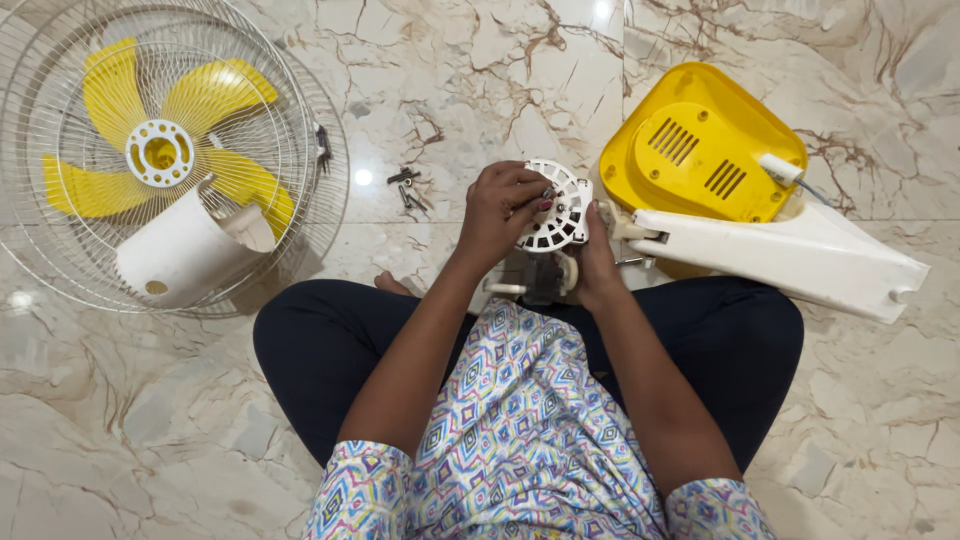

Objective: The person disassembles a table fan, removes the motor from the housing, and then reassembles the motor components. They use a screwdriver to loosen and tighten screws on the motor housing and internal parts.

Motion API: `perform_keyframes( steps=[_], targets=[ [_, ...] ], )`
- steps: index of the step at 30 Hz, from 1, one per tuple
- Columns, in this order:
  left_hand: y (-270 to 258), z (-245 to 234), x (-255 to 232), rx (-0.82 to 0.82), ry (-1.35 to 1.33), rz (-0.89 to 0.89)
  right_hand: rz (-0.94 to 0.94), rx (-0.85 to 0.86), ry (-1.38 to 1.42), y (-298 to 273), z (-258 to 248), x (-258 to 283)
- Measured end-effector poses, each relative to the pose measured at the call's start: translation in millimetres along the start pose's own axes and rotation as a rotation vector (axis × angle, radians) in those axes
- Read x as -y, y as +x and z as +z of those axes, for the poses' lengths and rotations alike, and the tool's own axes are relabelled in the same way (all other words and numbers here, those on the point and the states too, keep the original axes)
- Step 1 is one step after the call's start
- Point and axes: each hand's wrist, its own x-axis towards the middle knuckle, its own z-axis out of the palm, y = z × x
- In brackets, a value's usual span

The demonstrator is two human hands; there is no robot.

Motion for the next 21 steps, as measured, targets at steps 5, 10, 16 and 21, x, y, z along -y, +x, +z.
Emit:
perform_keyframes(
  steps=[5,10,16,21],
  targets=[
    [-4,-7,-1,0.038,-0.026,-0.016,0.003,-0.049,-1.082,-54,13,35],
    [-14,-11,-5,0.073,-0.038,-0.025,-0.408,-0.269,-1.756,-107,56,62],
    [-23,-20,-13,0.134,-0.056,-0.055,-1.095,0.101,-1.404,-99,89,72],
    [-25,-26,-21,0.246,-0.014,-0.034,-1.163,0.205,-1.347,-82,85,59]
  ],
)
